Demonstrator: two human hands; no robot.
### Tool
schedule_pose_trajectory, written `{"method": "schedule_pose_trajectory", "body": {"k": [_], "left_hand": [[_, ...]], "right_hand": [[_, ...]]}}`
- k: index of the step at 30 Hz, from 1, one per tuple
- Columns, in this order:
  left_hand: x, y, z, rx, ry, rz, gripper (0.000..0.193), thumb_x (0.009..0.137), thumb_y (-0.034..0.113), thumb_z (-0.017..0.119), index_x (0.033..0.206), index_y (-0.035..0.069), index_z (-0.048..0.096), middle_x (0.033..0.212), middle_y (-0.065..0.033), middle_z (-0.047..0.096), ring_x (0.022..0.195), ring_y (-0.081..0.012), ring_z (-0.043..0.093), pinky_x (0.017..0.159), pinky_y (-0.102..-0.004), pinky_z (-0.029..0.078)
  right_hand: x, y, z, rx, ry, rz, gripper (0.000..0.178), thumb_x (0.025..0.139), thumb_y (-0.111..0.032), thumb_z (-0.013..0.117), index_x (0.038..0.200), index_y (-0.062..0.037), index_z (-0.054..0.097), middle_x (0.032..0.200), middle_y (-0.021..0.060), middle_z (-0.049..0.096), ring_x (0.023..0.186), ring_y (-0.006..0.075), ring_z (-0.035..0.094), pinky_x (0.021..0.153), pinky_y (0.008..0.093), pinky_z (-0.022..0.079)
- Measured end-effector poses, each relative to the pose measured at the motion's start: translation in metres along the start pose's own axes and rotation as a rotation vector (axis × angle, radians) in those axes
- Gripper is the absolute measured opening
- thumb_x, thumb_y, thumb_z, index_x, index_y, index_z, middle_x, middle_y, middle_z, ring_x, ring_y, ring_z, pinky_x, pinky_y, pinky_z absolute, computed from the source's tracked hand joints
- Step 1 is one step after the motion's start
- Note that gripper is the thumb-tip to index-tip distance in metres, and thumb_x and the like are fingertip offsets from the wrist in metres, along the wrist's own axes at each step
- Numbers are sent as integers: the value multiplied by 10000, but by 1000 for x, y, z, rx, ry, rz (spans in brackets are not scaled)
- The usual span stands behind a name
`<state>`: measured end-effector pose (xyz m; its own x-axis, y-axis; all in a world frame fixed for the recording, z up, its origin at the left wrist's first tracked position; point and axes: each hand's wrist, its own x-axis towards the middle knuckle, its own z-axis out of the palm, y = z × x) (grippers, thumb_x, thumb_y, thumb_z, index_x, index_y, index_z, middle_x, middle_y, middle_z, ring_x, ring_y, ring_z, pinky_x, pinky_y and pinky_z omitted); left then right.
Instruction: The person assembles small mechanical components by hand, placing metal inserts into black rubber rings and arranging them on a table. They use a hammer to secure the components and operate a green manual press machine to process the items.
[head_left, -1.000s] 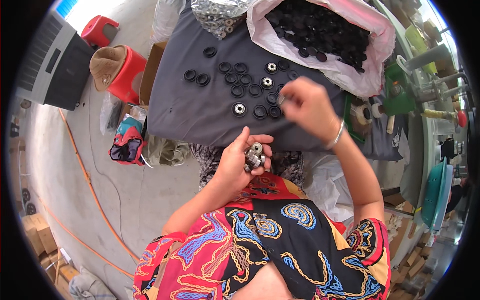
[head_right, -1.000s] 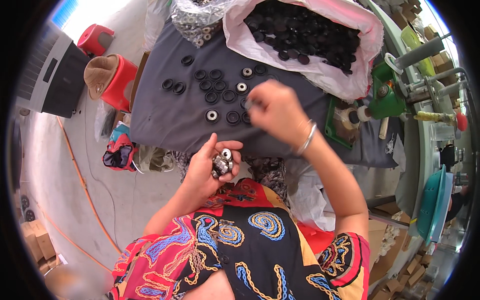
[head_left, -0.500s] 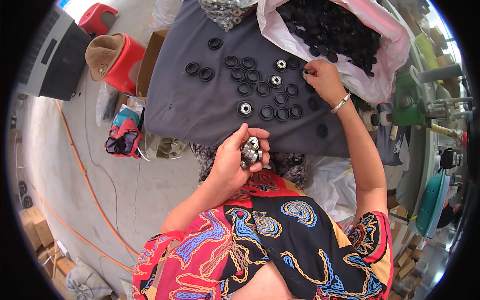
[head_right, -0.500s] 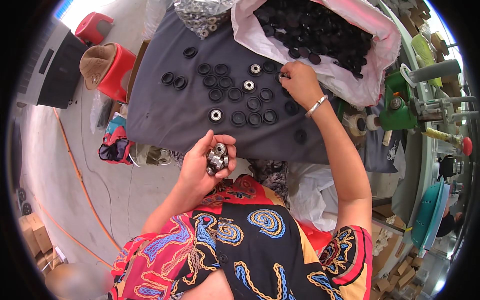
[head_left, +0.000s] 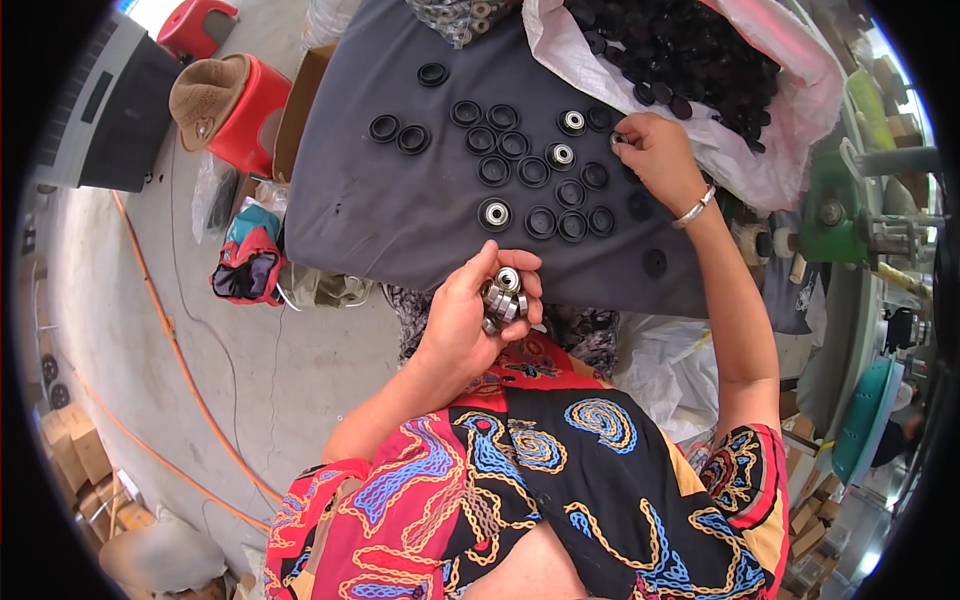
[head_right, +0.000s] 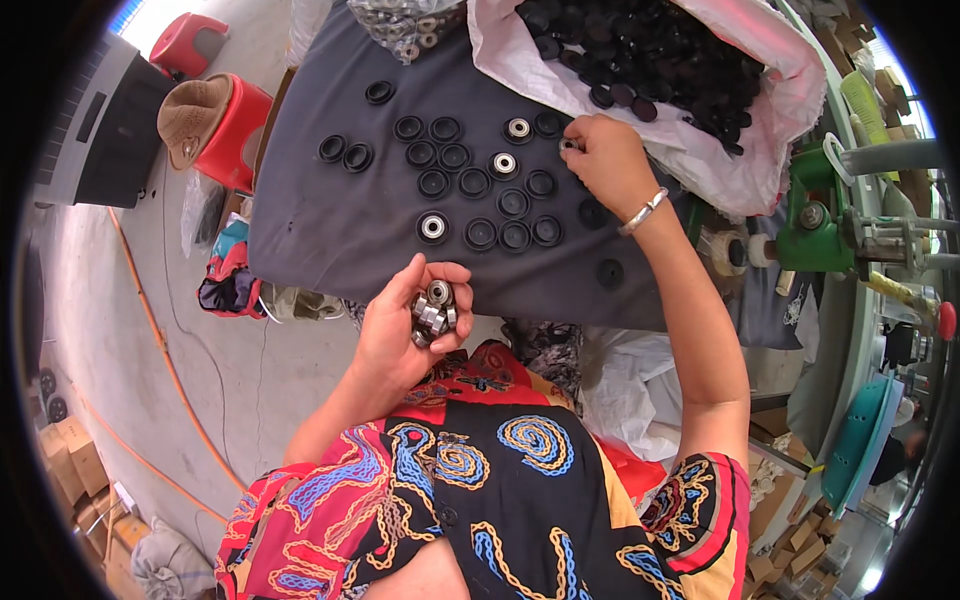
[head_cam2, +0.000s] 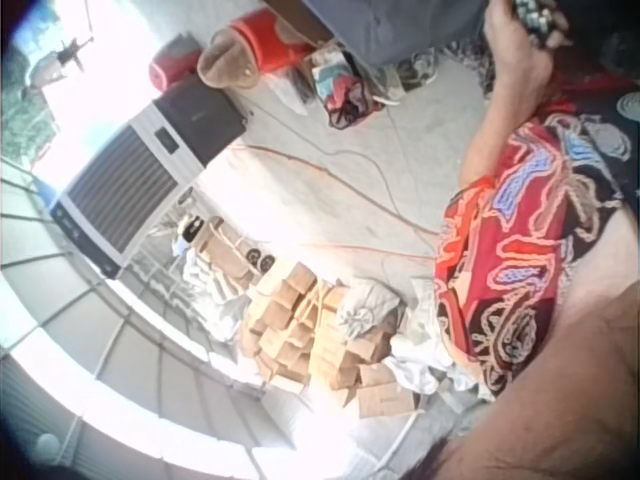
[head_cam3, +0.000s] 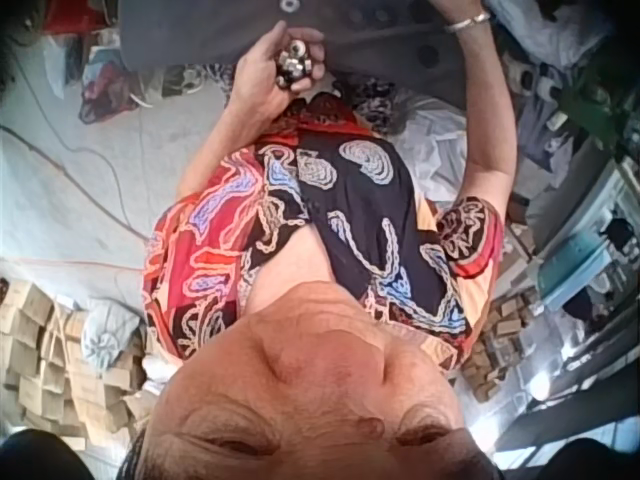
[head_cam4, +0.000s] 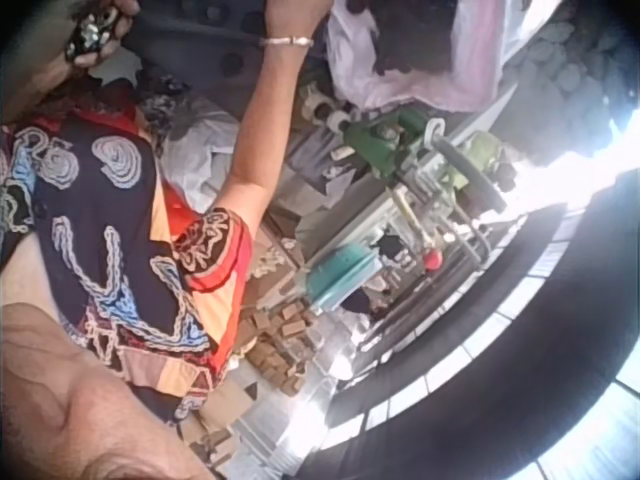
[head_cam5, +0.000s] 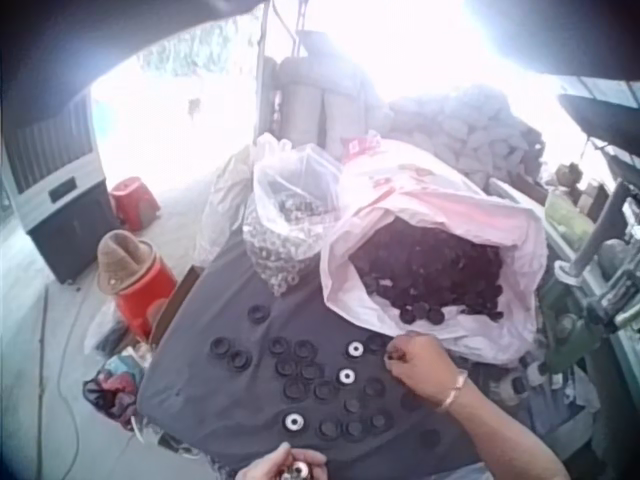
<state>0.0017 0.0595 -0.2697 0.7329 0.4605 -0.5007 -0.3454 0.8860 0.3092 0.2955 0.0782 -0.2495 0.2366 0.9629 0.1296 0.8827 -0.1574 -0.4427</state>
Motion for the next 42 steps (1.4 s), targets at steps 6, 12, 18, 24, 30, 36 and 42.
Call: {"method": "schedule_pose_trajectory", "body": {"k": [6, 12, 18, 24, 30, 36, 42], "left_hand": [[3, -1, -1, -7, -14, -4, 436, 1024, 342, 346, 1008, -21, 587, 804, -139, 600, 624, -235, 588, 389, -242, 352], [3, 1, -3, -6, -49, -17, 431, 1028, 346, 346, 1021, -12, 586, 808, -112, 606, 635, -213, 597, 458, -271, 400], [1, -2, 0, -18, -5, -8, 443, 1023, 349, 344, 1024, -22, 588, 817, -146, 603, 642, -248, 600, 395, -249, 371], [0, -4, 5, -6, -1, -40, 490, 1027, 377, 321, 1081, -40, 572, 842, -171, 617, 660, -269, 612, 409, -275, 387], [-2, -12, 6, 68, -4, -53, 494, 1025, 403, 317, 1136, -18, 550, 855, -147, 626, 688, -254, 625, 449, -288, 414], [-2, -27, 16, 87, 20, -71, 418, 1024, 388, 338, 978, 14, 519, 769, -141, 606, 549, -265, 596, 369, -291, 342], [-5, -37, 18, 221, 37, -117, 388, 1027, 366, 347, 980, 20, 518, 755, -132, 592, 543, -263, 605, 348, -281, 329]], "right_hand": [[-4, 12, -5, 181, 58, 59, 248, 723, -90, 698, 938, 31, 674, 840, 149, 666, 722, 254, 651, 660, 331, 505], [-3, 6, -3, 52, 5, 35, 238, 711, -91, 701, 912, 33, 675, 815, 167, 673, 724, 277, 656, 669, 348, 506], [8, -2, -6, -122, -62, 12, 199, 699, -91, 704, 852, 32, 671, 773, 207, 654, 767, 344, 650, 704, 406, 501], [9, -4, -6, -329, -79, -74, 209, 702, -110, 734, 831, 29, 645, 808, 209, 644, 815, 366, 639, 737, 440, 495], [-57, -84, -20, -116, 84, -409, 166, 706, -86, 718, 839, -28, 638, 813, 118, 584, 793, 302, 603, 691, 391, 508], [-106, -110, -1, 137, -300, -550, 99, 762, -93, 647, 846, -41, 662, 791, 101, 550, 771, 278, 579, 682, 370, 502], [-119, -108, -7, -46, -371, -662, 153, 695, -102, 652, 805, -2, 615, 828, 101, 577, 799, 262, 595, 693, 354, 515]]}}
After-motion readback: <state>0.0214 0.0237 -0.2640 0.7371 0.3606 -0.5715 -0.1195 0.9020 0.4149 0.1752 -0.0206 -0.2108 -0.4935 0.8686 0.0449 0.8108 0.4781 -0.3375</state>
